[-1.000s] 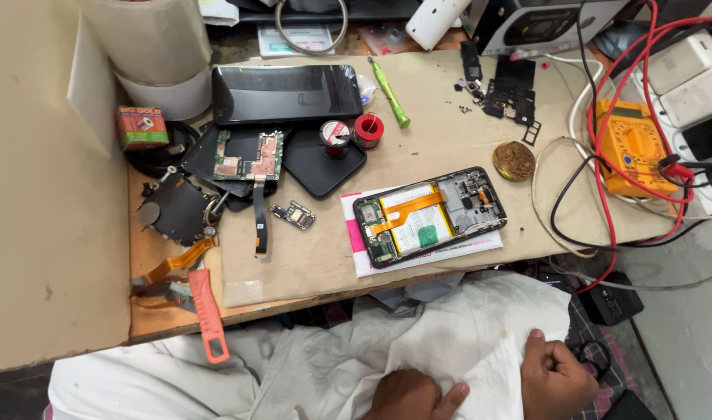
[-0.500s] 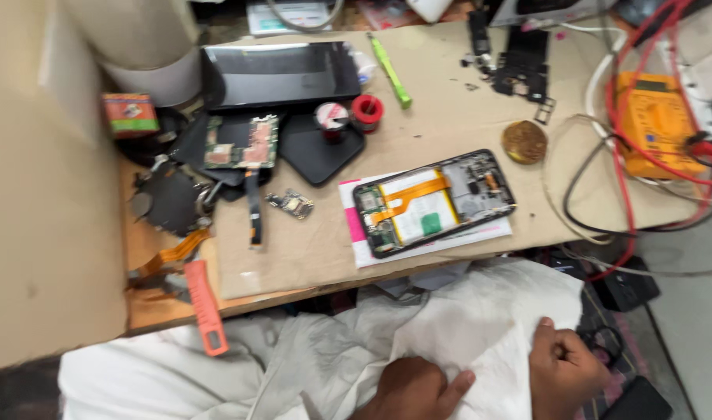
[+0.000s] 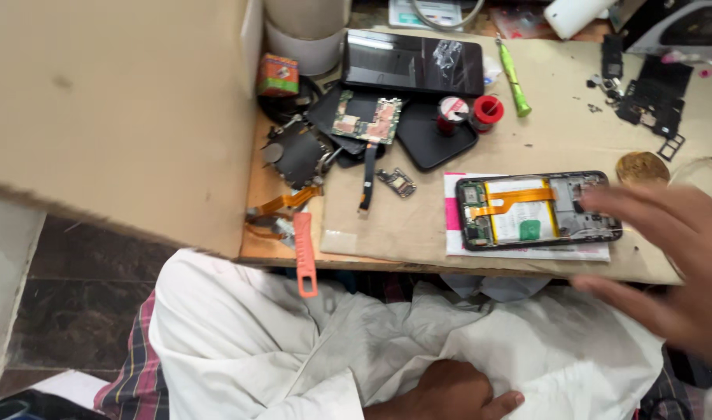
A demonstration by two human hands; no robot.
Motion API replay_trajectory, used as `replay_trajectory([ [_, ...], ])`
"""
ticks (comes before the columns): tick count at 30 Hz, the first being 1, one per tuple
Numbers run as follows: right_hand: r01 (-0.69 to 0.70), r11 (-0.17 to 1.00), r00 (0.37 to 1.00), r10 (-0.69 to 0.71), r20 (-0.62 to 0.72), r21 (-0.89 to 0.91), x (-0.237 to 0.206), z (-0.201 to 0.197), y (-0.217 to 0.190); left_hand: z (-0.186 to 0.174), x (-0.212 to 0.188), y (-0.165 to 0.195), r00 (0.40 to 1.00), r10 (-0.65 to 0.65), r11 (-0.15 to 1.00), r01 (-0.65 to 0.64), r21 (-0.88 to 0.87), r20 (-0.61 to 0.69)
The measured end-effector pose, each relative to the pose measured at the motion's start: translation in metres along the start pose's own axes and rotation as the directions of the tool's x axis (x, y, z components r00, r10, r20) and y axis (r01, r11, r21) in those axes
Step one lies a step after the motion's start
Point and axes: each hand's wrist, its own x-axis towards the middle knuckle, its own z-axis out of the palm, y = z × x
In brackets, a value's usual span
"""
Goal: The person works on a disassembled smartphone at a cluttered repair bench, using tweezers to lift and reposition small components on the exposed motherboard and battery assembly. They reposition the phone, detach a flex cable and board, set parts aside, and continue manipulating internal components by hand and with tweezers.
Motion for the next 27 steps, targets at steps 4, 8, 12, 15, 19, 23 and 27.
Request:
replay_trajectory([
  [4, 0.062, 0.996, 0.940, -0.038, 0.338, -0.062, 0.077, 0.001, -0.015, -0.006, -0.007, 0.000, 1.000, -0.005, 1.000, 0.005, -0.008, -0.012],
  [8, -0.025, 0.996, 0.891, 0.060, 0.451, -0.084, 0.087, 0.006, -0.021, -0.007, -0.010, -0.002, 1.000, -0.007, 1.000, 0.007, -0.016, -0.016],
  [12, 0.009, 0.997, 0.869, 0.032, 0.493, -0.081, 0.090, 0.006, -0.019, -0.005, -0.009, -0.003, 1.000, -0.001, 1.000, 0.001, -0.019, -0.006],
  [15, 0.041, 0.997, 0.863, -0.005, 0.505, -0.061, 0.095, -0.001, -0.024, -0.005, -0.009, -0.002, 1.000, -0.008, 1.000, 0.008, -0.012, 0.005],
  [19, 0.007, 0.998, 0.838, 0.024, 0.545, -0.055, 0.109, -0.013, -0.032, -0.011, -0.015, 0.001, 1.000, -0.005, 1.000, 0.006, -0.020, 0.021],
  [23, -0.068, 0.998, 0.860, 0.052, 0.507, 0.012, 0.119, -0.036, -0.025, -0.029, -0.025, 0.013, 0.999, 0.029, 0.998, -0.026, -0.061, 0.046],
  [27, -0.100, 0.990, 0.913, 0.052, 0.405, 0.097, 0.123, -0.057, -0.011, -0.057, -0.036, 0.042, 0.974, 0.216, 0.975, -0.219, -0.048, -0.067],
])
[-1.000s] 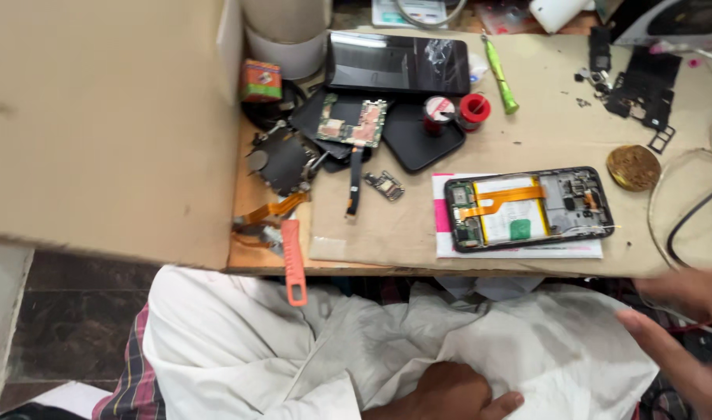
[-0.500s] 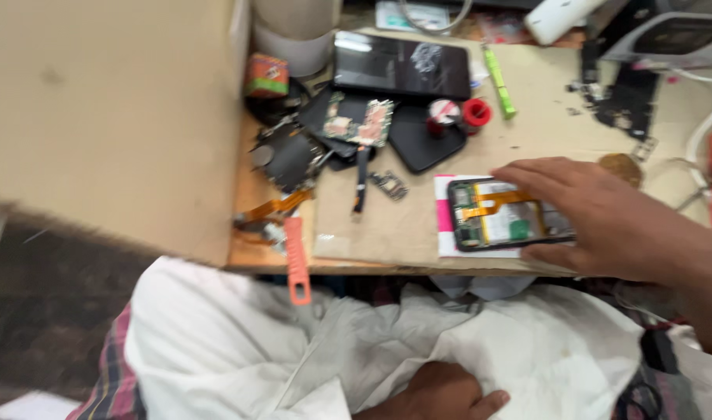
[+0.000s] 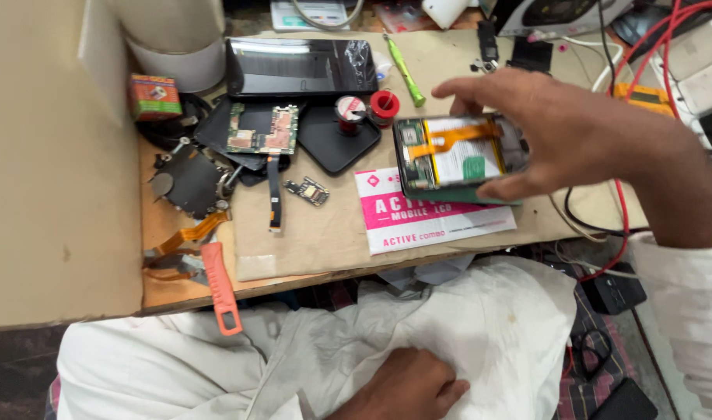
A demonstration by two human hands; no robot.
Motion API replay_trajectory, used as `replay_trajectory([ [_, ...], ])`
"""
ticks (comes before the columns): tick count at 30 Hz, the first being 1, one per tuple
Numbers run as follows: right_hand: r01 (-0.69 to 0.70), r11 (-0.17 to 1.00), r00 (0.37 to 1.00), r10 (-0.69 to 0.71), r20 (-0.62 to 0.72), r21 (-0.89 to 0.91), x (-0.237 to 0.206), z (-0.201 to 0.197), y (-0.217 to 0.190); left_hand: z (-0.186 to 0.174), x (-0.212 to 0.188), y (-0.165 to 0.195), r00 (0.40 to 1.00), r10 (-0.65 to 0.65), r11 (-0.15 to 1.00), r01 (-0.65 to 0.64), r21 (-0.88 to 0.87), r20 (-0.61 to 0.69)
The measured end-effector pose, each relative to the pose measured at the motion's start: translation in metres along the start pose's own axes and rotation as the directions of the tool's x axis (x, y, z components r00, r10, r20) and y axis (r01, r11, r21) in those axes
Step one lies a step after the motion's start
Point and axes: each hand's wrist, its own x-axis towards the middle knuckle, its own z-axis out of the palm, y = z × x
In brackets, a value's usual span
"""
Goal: The person works on a disassembled smartphone at a cluttered repair bench, using tweezers to lift and reposition small components on the exposed motherboard and battery assembly. They reposition the phone, detach a flex cable and board, set parts aside, and continue manipulating internal components by hand and with tweezers.
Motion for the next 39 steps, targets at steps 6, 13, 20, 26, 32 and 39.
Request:
replay_trajectory([
  [6, -0.022, 0.999, 0.999, 0.021, 0.025, 0.035, -0.002, 0.010, 0.002, -0.063, 0.005, 0.055, 0.784, 0.379, 0.917, -0.249, 0.310, -0.492],
  [13, 0.080, 0.997, 0.996, -0.081, 0.032, 0.023, -0.002, 0.036, 0.003, -0.121, -0.005, 0.073, 0.587, 0.365, 0.918, -0.099, 0.383, -0.723],
  [20, 0.027, 0.996, 0.997, -0.021, 0.075, -0.082, -0.002, 0.042, 0.001, -0.127, 0.005, 0.059, 0.541, 0.454, 0.845, -0.010, 0.534, -0.708],
  [26, -0.010, 0.998, 0.992, 0.018, 0.127, -0.062, 0.002, 0.039, -0.005, -0.121, 0.010, 0.041, 0.569, 0.576, 0.718, -0.010, 0.696, -0.587],
  [32, -0.062, 0.984, 0.978, 0.094, 0.187, -0.170, 0.008, 0.034, -0.014, -0.122, 0.009, 0.030, 0.613, 0.576, 0.690, -0.009, 0.724, -0.541],
  [39, -0.051, 0.990, 0.984, 0.072, 0.163, -0.130, 0.009, 0.022, -0.016, -0.125, -0.001, 0.029, 0.603, 0.607, 0.691, -0.078, 0.719, -0.518],
])
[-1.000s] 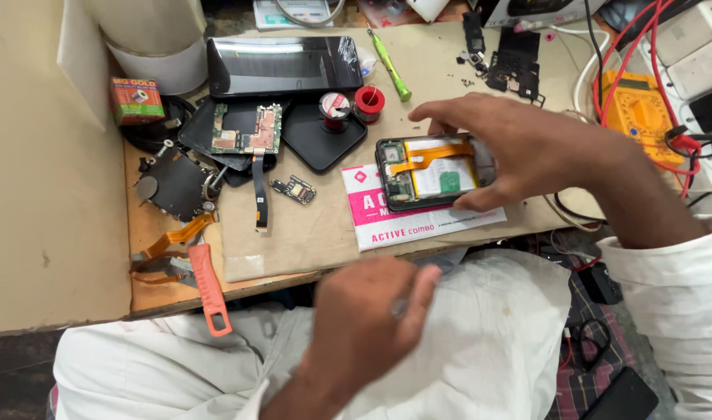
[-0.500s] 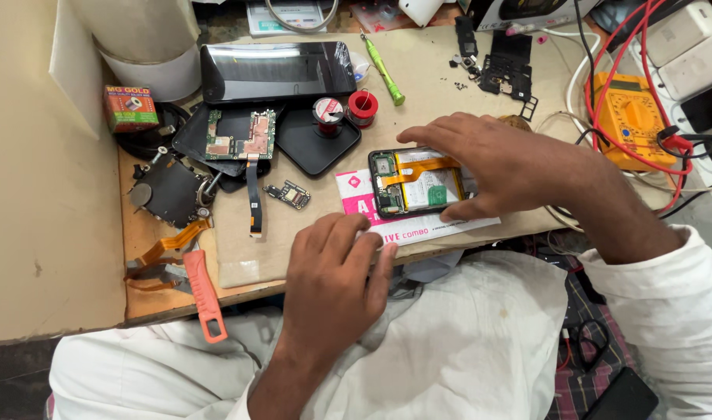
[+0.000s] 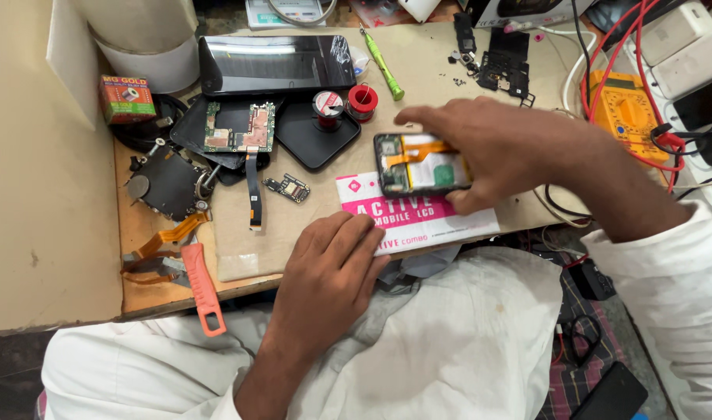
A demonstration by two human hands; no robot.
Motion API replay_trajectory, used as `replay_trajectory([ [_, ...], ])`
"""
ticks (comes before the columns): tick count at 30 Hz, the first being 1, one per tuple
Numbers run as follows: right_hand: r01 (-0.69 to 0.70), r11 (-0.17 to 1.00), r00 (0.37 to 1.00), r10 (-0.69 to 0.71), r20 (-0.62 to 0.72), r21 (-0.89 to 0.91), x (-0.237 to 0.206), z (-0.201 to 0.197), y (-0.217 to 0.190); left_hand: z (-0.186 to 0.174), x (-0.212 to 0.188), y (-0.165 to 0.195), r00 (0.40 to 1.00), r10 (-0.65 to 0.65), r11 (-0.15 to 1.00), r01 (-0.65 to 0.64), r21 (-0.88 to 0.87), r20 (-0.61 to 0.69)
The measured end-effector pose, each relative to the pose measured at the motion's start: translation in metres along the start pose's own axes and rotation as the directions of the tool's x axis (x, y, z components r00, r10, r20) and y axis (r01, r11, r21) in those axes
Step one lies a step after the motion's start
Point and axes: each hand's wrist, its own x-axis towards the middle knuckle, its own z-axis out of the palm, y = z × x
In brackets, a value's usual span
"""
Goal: The person works on a disassembled smartphone at a cluttered repair bench, using tweezers to lift and reposition small components on the exposed motherboard and battery assembly. They reposition the phone, detach a flex cable and board, set parts aside, and continue manipulating internal components by hand and with tweezers.
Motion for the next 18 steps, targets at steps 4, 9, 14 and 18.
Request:
replay_trajectory([
  [4, -0.060, 0.995, 0.996, 0.065, -0.058, 0.085, -0.006, -0.017, 0.015, -0.013, 0.000, 0.002, 0.999, -0.014, 0.999, 0.012, -0.044, -0.031],
  [9, 0.030, 0.997, 0.969, -0.047, -0.241, -0.074, -0.015, -0.035, 0.037, -0.033, 0.001, 0.008, 0.998, -0.050, 0.999, 0.049, -0.017, -0.037],
  [14, 0.012, 0.998, 0.968, -0.029, -0.250, -0.066, -0.020, -0.034, 0.044, -0.048, -0.006, 0.011, 0.998, -0.055, 0.998, 0.054, 0.033, 0.034],
  [18, -0.018, 1.000, 0.979, 0.014, -0.204, -0.014, -0.021, -0.026, 0.039, -0.057, -0.012, 0.012, 0.998, -0.041, 0.999, 0.039, 0.033, 0.056],
])
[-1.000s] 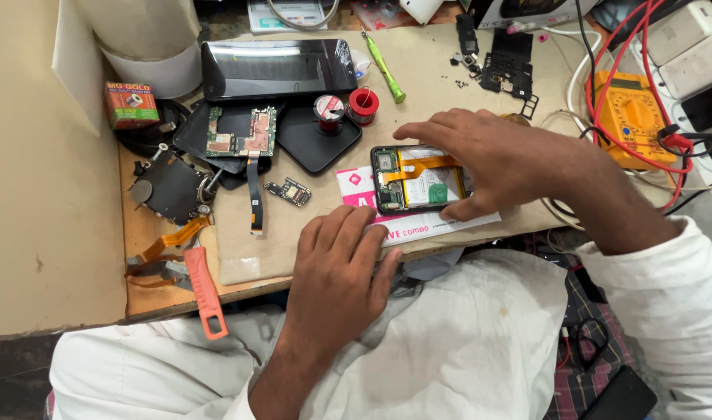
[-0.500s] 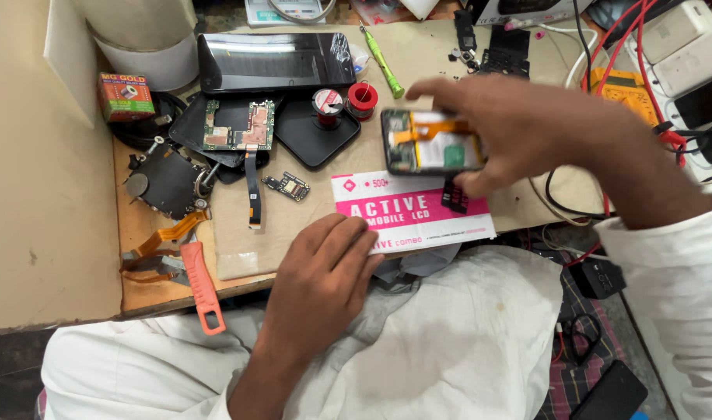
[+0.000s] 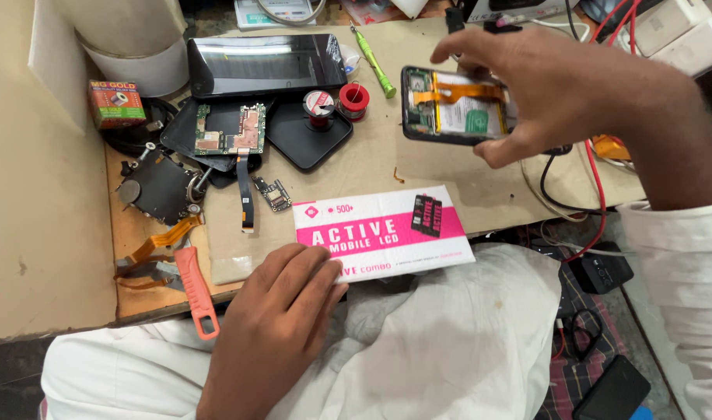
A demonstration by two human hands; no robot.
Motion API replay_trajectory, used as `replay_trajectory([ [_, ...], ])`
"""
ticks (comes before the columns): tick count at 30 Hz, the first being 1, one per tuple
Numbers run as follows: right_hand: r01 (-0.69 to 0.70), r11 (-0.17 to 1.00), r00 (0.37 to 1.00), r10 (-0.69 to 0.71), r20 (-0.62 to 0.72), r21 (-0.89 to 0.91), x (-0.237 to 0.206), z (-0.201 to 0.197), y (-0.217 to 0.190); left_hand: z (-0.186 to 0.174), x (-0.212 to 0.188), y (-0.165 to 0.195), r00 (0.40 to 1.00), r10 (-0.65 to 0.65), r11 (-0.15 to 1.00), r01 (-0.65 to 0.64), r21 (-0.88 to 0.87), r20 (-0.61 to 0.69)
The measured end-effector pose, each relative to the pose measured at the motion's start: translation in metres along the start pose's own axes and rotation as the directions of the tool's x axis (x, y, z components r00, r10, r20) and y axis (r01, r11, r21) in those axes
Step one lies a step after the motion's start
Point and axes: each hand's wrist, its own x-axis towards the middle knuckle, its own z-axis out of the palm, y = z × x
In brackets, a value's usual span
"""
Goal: The person works on a disassembled smartphone at a cluttered repair bench, using tweezers to lift and reposition small components on the exposed motherboard and battery assembly. They reposition the phone, detach a flex cable and board, set parts aside, and continue manipulating internal components by hand and with tweezers.
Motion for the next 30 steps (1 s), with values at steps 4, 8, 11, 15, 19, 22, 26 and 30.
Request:
replay_trajectory([
  [4, -0.084, 0.996, 0.993, 0.084, 0.088, -0.007, 0.001, 0.013, -0.008, -0.006, 0.004, 0.001, 1.000, -0.014, 1.000, 0.014, 0.007, 0.020],
  [8, -0.102, 0.995, 0.989, 0.104, 0.104, -0.024, 0.003, 0.018, -0.005, -0.002, 0.013, -0.004, 0.998, -0.021, 1.000, 0.020, 0.014, 0.064],
  [11, -0.044, 0.999, 0.999, 0.044, 0.002, -0.005, -0.001, 0.013, 0.008, -0.002, 0.023, -0.010, 0.989, 0.020, 1.000, -0.019, -0.010, 0.144],
  [15, -0.029, 0.998, 0.996, 0.025, -0.080, -0.057, -0.010, 0.006, 0.023, 0.013, 0.068, -0.015, 0.958, -0.039, 0.999, 0.030, 0.037, 0.283],
  [19, -0.091, 0.991, 0.992, 0.083, -0.090, -0.097, -0.016, 0.003, 0.025, 0.057, 0.142, -0.037, 0.941, 0.043, 0.997, -0.061, 0.043, 0.337],
  [22, -0.154, 0.982, 0.987, 0.147, -0.067, -0.111, -0.025, 0.001, 0.026, 0.075, 0.152, -0.048, 0.914, 0.010, 1.000, 0.002, -0.030, 0.405],
  [26, -0.113, 0.992, 0.989, 0.108, -0.097, -0.053, -0.037, 0.007, 0.026, 0.077, 0.148, -0.048, 0.887, -0.029, 1.000, 0.030, 0.007, 0.460],
  [30, -0.054, 0.995, 0.992, 0.044, -0.121, -0.079, -0.040, 0.015, 0.029, 0.072, 0.153, -0.042, 0.861, -0.017, 0.999, -0.010, 0.049, 0.509],
])
